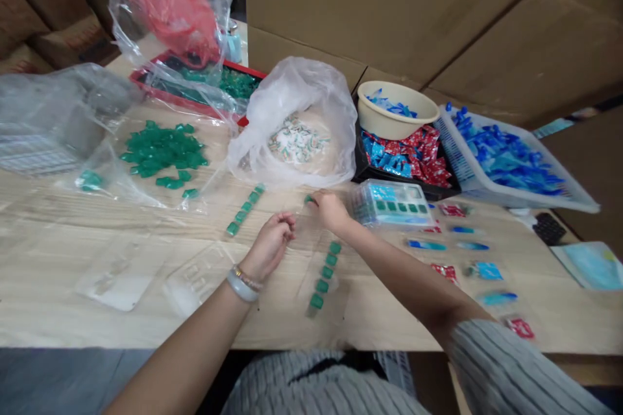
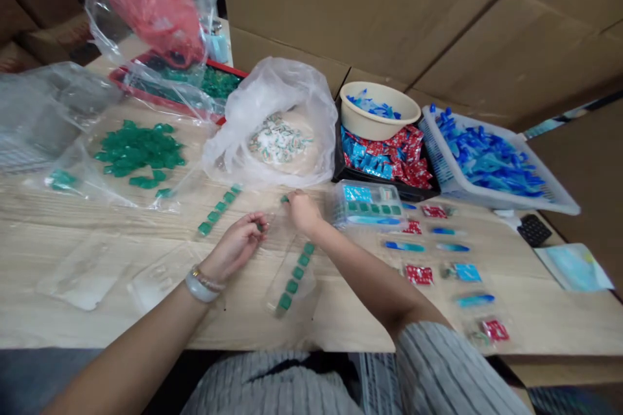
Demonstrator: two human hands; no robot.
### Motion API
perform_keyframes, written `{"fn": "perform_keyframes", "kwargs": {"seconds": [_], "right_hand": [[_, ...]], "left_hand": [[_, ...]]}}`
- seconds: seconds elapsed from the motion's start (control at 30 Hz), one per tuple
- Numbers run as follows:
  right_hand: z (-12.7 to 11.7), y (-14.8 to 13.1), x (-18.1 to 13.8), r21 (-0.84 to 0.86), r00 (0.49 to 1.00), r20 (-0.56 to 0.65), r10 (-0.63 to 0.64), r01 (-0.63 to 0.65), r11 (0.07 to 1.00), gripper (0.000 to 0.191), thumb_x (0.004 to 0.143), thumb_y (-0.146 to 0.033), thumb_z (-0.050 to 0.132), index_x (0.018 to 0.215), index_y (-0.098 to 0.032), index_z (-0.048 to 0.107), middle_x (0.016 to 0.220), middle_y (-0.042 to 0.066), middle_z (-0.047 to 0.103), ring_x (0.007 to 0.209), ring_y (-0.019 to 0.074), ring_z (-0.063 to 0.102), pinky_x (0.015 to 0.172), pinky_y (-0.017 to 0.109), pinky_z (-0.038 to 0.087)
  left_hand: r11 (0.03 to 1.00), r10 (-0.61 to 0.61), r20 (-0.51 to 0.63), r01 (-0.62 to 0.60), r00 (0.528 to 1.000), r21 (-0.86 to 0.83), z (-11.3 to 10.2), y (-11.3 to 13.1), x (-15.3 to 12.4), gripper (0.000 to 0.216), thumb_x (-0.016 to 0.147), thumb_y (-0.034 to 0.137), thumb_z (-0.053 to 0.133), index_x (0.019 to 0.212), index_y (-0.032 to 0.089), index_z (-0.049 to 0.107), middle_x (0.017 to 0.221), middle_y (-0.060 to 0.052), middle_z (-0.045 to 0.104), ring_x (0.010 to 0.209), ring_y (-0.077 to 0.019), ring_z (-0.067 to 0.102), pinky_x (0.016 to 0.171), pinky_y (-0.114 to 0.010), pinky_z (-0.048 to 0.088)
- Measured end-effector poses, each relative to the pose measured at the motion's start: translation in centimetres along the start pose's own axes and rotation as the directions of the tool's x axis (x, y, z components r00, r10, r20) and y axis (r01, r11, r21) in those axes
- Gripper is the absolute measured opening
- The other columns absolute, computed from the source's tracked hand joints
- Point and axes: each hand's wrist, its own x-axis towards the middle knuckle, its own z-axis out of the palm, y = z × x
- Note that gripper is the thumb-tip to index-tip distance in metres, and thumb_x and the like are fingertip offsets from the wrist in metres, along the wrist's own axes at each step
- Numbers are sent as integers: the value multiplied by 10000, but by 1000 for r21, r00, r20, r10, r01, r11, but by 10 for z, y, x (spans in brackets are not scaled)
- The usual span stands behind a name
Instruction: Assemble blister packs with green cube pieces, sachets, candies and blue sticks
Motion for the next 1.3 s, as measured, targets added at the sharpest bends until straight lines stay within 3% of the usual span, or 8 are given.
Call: {"fn": "perform_keyframes", "kwargs": {"seconds": [0.27, 0.57, 0.67, 0.77, 0.93, 1.07, 1.17, 1.3], "right_hand": [[2, -1, 8, 9, 996, -40, -80, 80, 997, 220, 828, -203, 423, 966, -143, 584, 951, 87, 565, 845, 159, 535, 742, 235, 392], [13, -10, 27, -59, 989, 23, -148, 150, 987, 158, 799, -192, 472, 803, -118, 612, 907, 116, 555, 788, 173, 529, 704, 248, 393], [8, -7, 27, 56, 991, 51, -122, 119, 991, 123, 761, -176, 513, 811, -125, 613, 850, 87, 570, 756, 158, 525, 697, 243, 394], [-3, -10, 9, 234, 994, -53, -94, 103, 967, 186, 739, -142, 508, 903, -141, 594, 823, 61, 574, 733, 145, 517, 697, 250, 396], [-2, -32, -36, 547, 980, -126, -156, 200, 813, 114, 759, -179, 466, 760, -169, 579, 737, 28, 535, 690, 128, 496, 644, 246, 386], [15, -37, -46, 797, 998, -60, -36, 70, 600, 58, 677, -215, 519, 658, -172, 484, 634, -19, 462, 576, 102, 435, 554, 233, 357], [16, -34, -47, 902, 999, 42, -10, -34, 431, 97, 642, -248, 527, 625, -176, 463, 551, -50, 423, 495, 76, 379, 487, 211, 312], [8, -37, -55, 944, 993, 96, 62, -110, 310, 107, 599, -262, 545, 609, -172, 487, 508, -60, 436, 455, 61, 370, 456, 198, 295]], "left_hand": [[992, -6, -24, 9, 1000, 124, -2, -8, 1, 257, 548, -17, 455, 732, 133, 553, 713, -12, 547, 642, -82, 511, 597, -186, 408], [991, -11, -12, 13, 1000, 131, -4, -7, 0, 305, 570, -31, 422, 785, 135, 560, 746, -23, 570, 679, -94, 542, 634, -206, 436], [998, -52, 16, 52, 999, 35, -6, 0, -5, 243, 622, -5, 463, 787, 130, 579, 798, -43, 594, 735, -100, 563, 707, -218, 442], [998, -66, 60, 66, 996, -3, -11, 4, -9, 153, 660, 68, 552, 793, 126, 599, 834, -56, 610, 796, -111, 572, 766, -223, 437], [989, 114, 114, -123, 987, 80, -14, -1, -6, 184, 641, 152, 611, 824, 130, 610, 869, -41, 620, 825, -119, 562, 783, -237, 442], [935, 169, 142, -204, 975, 289, -12, -1, -5, 297, 655, 241, 612, 931, 130, 605, 917, -57, 624, 817, -146, 567, 765, -285, 456], [916, 103, 223, -180, 969, 359, -13, 6, -10, 308, 652, 262, 631, 929, 128, 613, 952, -72, 616, 818, -159, 562, 717, -279, 461], [981, -17, 288, -39, 957, 189, -17, 9, -17, 222, 693, 286, 617, 861, 141, 610, 877, -44, 615, 794, -135, 565, 756, -285, 448]]}}
